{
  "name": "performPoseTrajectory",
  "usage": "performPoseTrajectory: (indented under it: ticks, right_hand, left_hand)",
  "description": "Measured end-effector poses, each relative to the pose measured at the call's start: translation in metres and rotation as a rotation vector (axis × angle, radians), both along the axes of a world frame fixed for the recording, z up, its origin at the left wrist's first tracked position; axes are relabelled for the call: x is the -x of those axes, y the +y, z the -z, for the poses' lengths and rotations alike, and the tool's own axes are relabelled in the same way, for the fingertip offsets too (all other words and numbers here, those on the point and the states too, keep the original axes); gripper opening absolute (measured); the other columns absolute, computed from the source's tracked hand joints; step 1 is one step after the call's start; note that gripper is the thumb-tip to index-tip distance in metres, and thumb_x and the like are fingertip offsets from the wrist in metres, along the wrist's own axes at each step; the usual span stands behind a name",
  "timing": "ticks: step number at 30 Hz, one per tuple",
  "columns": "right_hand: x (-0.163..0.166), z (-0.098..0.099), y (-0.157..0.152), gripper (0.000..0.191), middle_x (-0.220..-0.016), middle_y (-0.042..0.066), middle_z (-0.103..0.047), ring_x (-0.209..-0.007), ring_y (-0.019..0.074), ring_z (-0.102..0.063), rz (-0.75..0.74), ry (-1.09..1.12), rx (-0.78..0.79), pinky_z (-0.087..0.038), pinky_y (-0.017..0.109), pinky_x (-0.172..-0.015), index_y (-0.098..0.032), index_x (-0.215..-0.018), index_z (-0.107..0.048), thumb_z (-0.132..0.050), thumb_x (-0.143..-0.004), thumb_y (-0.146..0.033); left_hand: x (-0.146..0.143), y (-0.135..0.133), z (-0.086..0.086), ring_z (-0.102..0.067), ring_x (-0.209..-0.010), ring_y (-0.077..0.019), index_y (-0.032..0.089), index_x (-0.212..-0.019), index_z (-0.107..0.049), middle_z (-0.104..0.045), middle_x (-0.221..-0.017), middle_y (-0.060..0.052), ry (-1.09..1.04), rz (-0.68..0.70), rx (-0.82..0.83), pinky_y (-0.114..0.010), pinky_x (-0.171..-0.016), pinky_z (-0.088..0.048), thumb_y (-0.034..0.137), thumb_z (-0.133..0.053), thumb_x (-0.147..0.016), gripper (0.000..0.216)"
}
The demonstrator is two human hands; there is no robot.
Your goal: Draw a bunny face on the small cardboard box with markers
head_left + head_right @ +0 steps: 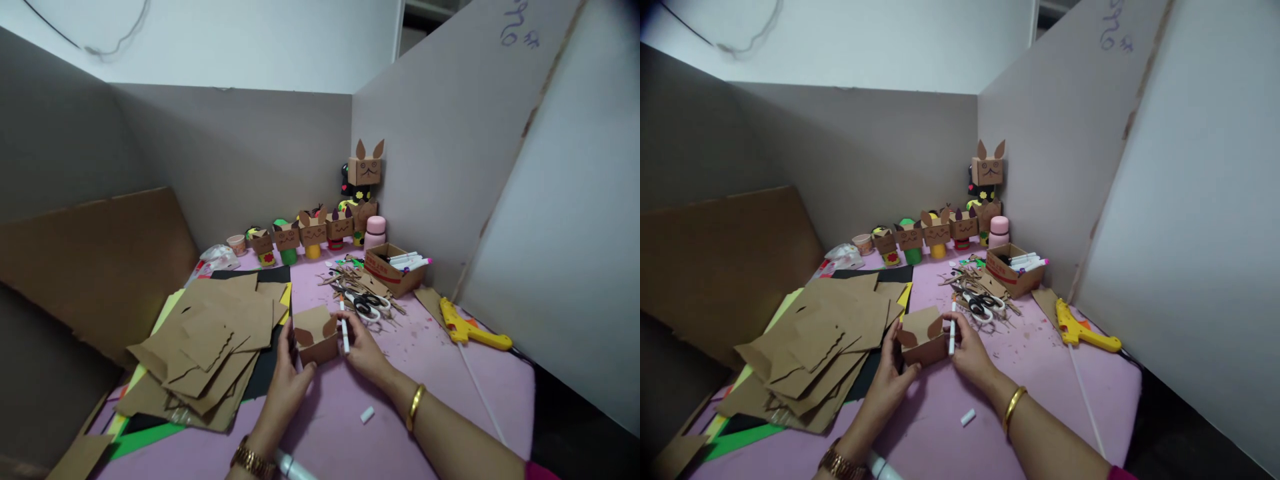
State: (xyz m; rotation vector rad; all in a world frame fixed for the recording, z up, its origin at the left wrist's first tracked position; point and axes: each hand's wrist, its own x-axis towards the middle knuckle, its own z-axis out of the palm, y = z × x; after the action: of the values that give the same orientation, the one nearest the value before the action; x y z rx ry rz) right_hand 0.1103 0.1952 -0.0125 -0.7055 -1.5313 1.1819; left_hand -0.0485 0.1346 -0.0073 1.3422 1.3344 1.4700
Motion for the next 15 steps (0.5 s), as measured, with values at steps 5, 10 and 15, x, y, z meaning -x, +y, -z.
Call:
performPoseTrajectory:
  ticks: [5, 10, 15]
  right_hand:
    - [0.000, 0.006, 0.002, 0.026, -0.089, 0.003, -0.064, -0.083, 0.0192, -0.062, 0.133, -0.015, -0.015, -0.050, 0.030, -0.075, -0.022, -0.101, -0.057, -0.057, -0.075, -0.021]
    - [-0.004, 0.013, 0.003, 0.016, -0.084, 0.002, -0.064, -0.077, 0.0187, -0.059, 0.222, -0.083, -0.037, -0.045, 0.029, -0.072, -0.021, -0.093, -0.061, -0.058, -0.078, -0.021]
    - [-0.005, 0.021, 0.004, 0.012, -0.080, 0.001, -0.063, -0.075, 0.0183, -0.060, 0.231, -0.097, -0.032, -0.045, 0.027, -0.069, -0.021, -0.091, -0.061, -0.059, -0.079, -0.021]
  left_hand:
    - [0.003, 0.002, 0.006, -0.015, -0.147, -0.0314, 0.016, -0.147, -0.011, -0.017, -0.158, -0.020, -0.010, -0.020, 0.010, -0.047, -0.118, -0.014, 0.025, -0.062, -0.067, 0.095]
    - [0.002, 0.003, 0.014, -0.018, -0.145, -0.0352, 0.018, -0.146, -0.016, -0.027, -0.155, -0.019, -0.022, -0.042, 0.024, -0.054, -0.117, -0.012, 0.024, -0.059, -0.070, 0.088]
    - [-0.002, 0.010, 0.031, -0.012, -0.147, -0.0315, 0.020, -0.148, -0.009, -0.016, -0.159, -0.016, -0.024, -0.086, 0.014, -0.051, -0.118, -0.010, 0.019, -0.047, -0.075, 0.082]
